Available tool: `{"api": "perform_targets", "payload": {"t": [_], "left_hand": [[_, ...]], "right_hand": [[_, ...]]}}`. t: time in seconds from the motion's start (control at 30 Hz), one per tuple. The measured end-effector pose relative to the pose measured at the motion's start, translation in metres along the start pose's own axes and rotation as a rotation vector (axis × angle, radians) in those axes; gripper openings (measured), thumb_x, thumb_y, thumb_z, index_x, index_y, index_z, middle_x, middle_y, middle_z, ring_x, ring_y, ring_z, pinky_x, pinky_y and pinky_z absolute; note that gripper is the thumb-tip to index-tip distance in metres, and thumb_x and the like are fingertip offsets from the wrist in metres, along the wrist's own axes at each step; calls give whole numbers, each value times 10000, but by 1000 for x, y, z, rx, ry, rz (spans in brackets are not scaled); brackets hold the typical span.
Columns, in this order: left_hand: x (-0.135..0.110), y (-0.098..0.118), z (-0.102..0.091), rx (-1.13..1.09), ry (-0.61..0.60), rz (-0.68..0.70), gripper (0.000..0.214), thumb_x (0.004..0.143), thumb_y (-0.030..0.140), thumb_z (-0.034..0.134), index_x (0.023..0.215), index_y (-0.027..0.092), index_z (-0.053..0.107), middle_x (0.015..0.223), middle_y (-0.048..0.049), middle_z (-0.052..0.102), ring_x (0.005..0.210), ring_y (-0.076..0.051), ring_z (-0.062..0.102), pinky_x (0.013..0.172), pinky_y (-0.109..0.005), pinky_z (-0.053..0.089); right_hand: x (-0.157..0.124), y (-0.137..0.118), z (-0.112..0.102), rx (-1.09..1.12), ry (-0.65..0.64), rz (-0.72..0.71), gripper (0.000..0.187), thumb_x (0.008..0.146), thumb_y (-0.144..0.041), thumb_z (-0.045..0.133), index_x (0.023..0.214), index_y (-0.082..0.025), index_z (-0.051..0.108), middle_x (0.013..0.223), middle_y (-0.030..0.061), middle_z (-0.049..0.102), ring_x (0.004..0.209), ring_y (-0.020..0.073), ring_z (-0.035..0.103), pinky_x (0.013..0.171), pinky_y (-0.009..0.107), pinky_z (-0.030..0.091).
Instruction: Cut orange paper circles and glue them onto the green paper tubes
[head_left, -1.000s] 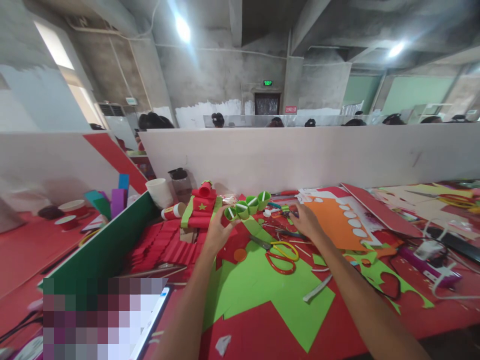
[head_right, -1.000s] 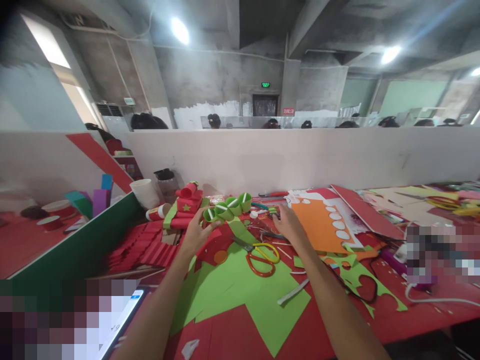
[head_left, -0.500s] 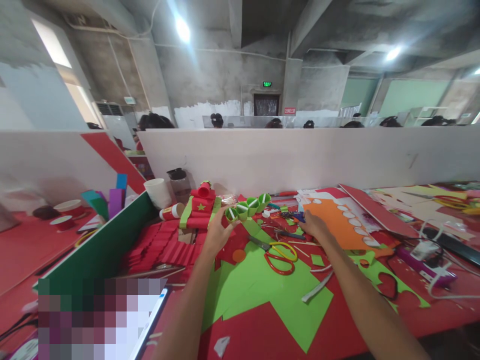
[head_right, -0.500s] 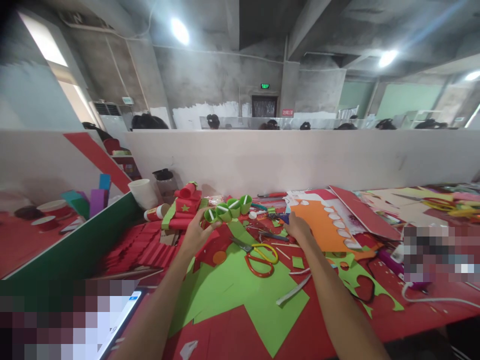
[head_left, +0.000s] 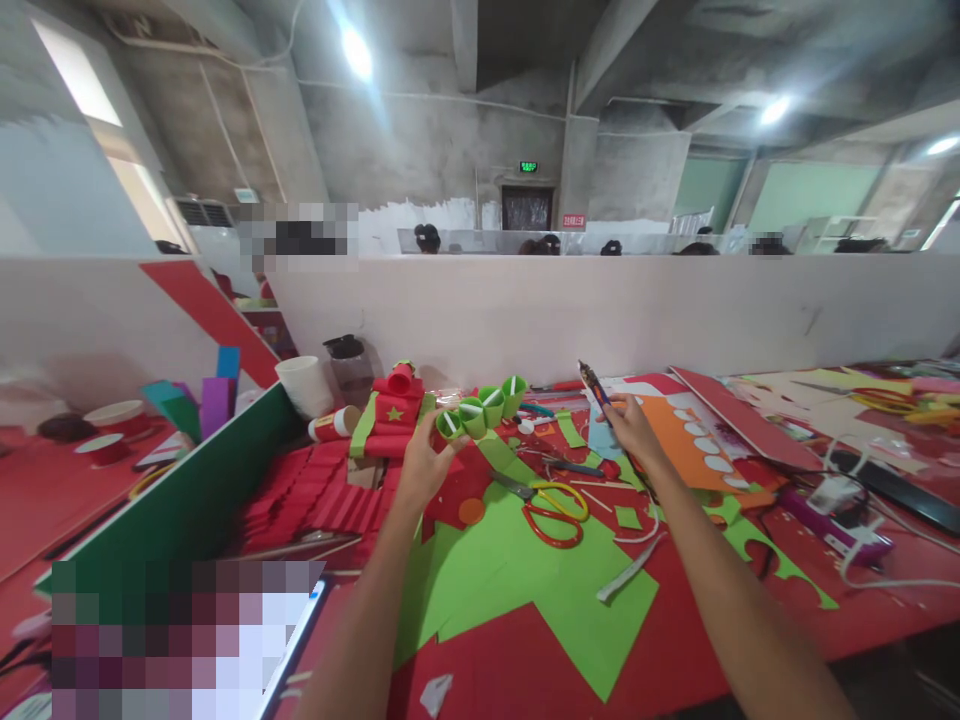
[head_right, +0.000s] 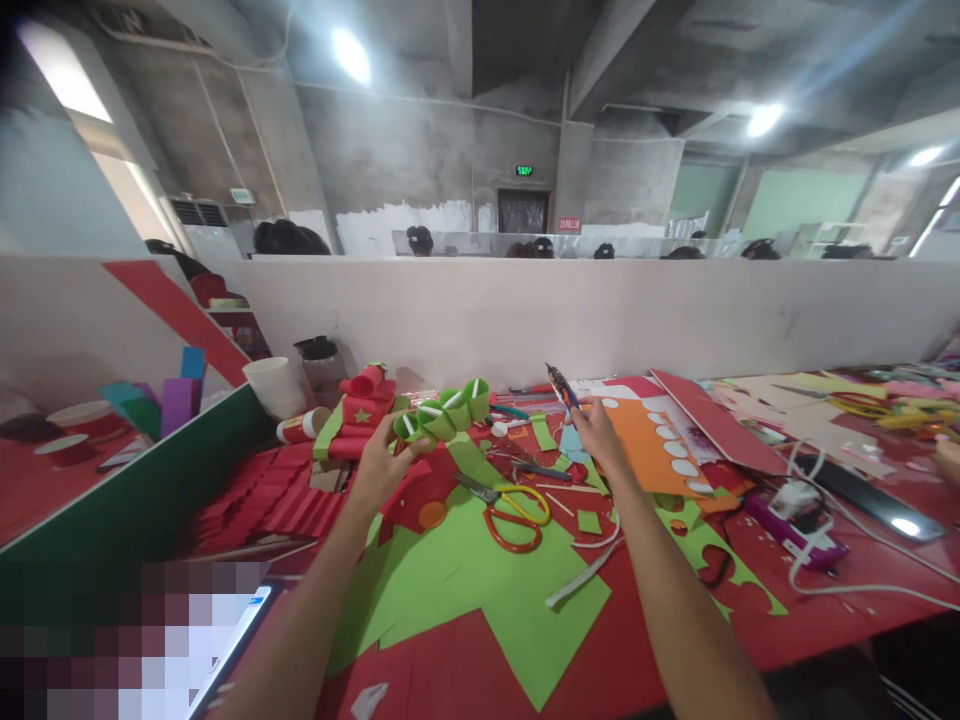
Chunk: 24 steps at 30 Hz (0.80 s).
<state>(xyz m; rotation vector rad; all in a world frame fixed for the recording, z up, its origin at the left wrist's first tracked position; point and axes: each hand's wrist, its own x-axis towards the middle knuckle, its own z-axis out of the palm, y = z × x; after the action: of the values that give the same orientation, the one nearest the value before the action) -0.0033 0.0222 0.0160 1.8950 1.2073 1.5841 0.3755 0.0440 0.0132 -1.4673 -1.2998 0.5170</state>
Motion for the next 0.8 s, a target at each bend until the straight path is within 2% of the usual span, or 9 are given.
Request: {"api": "perform_targets", "payload": {"t": [0.1, 0.17, 0.3, 0.4, 0.5, 0.63, 0.8], "left_hand": [[0, 0, 0, 0, -2, -7, 528, 776, 404, 741, 1247, 220, 588, 1239, -85, 667, 1130, -280, 630, 1000, -423, 484], [0, -2, 0, 2, -17, -8, 529, 779, 414, 742, 1244, 214, 586, 1241, -94, 666, 1129, -282, 630, 996, -426, 483], [0, -2, 1, -27, -29, 9, 507, 791, 425, 733, 1224, 206, 584, 1222, -101, 669, 1116, -277, 632, 983, -417, 484], [-1, 0, 0, -49, -15, 22, 500, 783, 432, 741, 1198, 199, 591, 1193, -100, 678, 1099, -275, 637, 973, -408, 488], [-1, 0, 0, -42, -25, 28, 510, 774, 437, 753, 1198, 202, 594, 1201, -103, 678, 1108, -284, 637, 971, -411, 488], [0, -3, 1, -42, -37, 42, 503, 782, 438, 746, 1204, 212, 595, 1235, -111, 670, 1126, -294, 639, 983, -424, 487], [0, -2, 2, -18, -53, 64, 486, 789, 420, 733, 1219, 235, 601, 1247, -95, 672, 1142, -289, 640, 1015, -436, 479]], "right_hand": [[-2, -10, 3, 234, 4, -31, 495, 775, -604, 647, 1075, -237, 503, 845, 23, 710, 673, 169, 632, 583, 264, 483], [-6, -18, 4, 340, -27, -41, 520, 719, -607, 713, 1038, -233, 541, 890, 23, 695, 695, 157, 636, 620, 269, 517], [-19, -39, 2, 702, -250, -30, 392, 706, -450, 826, 962, -223, 636, 877, 6, 656, 703, 131, 613, 649, 256, 539], [-29, -52, 2, 919, -421, -28, 350, 763, -389, 808, 1047, -240, 669, 929, 16, 667, 754, 144, 628, 689, 278, 556], [-36, -58, 5, 956, -505, -54, 382, 780, -354, 804, 1124, -260, 667, 957, 28, 692, 827, 173, 655, 739, 316, 564], [-41, -59, 13, 964, -506, -95, 420, 741, -305, 844, 1124, -276, 674, 911, 17, 708, 854, 183, 668, 771, 330, 554], [-47, -60, 18, 964, -486, -90, 384, 673, -298, 889, 1006, -252, 702, 835, 16, 698, 760, 170, 647, 657, 288, 524]]}}
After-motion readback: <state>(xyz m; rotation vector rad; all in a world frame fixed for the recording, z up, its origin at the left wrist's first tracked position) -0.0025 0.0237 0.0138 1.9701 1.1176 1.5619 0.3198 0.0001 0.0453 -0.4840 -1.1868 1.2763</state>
